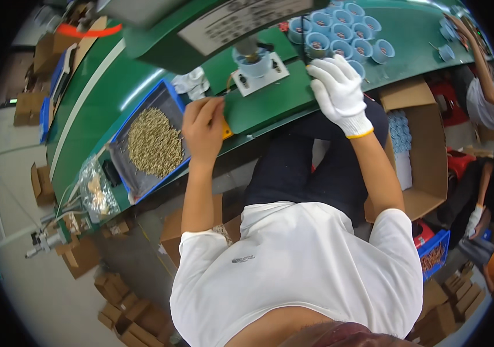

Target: Assembling small metal components using a press machine and placing them into containers.

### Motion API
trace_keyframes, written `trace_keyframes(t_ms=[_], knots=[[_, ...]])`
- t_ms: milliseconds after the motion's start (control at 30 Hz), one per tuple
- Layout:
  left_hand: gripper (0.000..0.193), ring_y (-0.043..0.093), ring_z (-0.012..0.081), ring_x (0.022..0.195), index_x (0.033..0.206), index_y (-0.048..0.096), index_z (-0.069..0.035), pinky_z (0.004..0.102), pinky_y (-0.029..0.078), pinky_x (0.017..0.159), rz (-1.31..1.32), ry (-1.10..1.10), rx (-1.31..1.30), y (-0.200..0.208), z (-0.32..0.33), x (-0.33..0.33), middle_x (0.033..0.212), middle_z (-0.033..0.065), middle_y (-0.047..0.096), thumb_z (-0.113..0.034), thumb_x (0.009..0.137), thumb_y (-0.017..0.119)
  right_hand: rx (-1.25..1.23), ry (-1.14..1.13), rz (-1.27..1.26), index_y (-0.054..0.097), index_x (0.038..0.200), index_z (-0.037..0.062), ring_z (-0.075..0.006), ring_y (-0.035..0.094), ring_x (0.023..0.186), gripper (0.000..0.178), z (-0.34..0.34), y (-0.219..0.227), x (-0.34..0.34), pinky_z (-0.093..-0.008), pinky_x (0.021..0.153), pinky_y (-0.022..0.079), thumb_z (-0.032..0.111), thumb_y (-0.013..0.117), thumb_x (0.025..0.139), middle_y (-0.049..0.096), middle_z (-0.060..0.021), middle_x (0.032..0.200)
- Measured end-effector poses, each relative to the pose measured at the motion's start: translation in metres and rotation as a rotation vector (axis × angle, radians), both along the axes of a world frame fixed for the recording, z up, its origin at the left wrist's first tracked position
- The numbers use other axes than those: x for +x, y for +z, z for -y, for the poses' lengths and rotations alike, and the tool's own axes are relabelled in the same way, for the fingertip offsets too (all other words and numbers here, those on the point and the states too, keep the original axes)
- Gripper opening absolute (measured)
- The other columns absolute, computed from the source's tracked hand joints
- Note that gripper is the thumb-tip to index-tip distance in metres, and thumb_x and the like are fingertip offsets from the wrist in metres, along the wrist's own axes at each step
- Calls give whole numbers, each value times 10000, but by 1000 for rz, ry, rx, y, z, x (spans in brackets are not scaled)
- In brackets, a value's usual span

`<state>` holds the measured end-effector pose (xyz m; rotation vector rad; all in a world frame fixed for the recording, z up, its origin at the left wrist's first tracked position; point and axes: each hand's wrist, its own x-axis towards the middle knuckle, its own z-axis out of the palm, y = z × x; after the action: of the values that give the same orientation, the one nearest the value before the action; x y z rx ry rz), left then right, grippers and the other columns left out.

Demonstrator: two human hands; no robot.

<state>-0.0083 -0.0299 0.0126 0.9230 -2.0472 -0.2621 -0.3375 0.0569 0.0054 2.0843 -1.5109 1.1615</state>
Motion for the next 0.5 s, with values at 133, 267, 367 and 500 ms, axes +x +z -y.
trace_keyframes(t_ms=[133,267,367,500], knots=[[161,745,282,873,1067,812,-11,373,592,773,-86,16,61,-14,1,2,1017,121,770,10,908,824,18,-38,0,757,1098,0,-379,697,1018,225,-1,2,6,-512,982,548,105,730,901,757,-139,1128],[119,752,273,865,1053,801,5,359,596,772,-119,0,105,-11,3,6,1036,126,776,-3,934,810,-13,-19,25,756,1095,13,-391,694,1025,213,2,-1,7,-531,1028,531,104,741,903,756,-138,1138],[98,748,268,874,1045,785,13,353,593,791,-136,-67,207,-8,3,9,1015,129,775,0,949,792,-65,-55,46,756,1091,23,-396,699,1017,209,2,-1,8,-528,1028,538,110,756,901,756,-138,1143],[84,738,259,875,1039,766,17,349,585,807,-135,-57,239,4,3,6,979,120,770,7,956,779,-74,-58,98,759,1044,28,-396,703,971,167,-3,-8,-3,-516,966,562,114,763,901,763,-140,1099]])
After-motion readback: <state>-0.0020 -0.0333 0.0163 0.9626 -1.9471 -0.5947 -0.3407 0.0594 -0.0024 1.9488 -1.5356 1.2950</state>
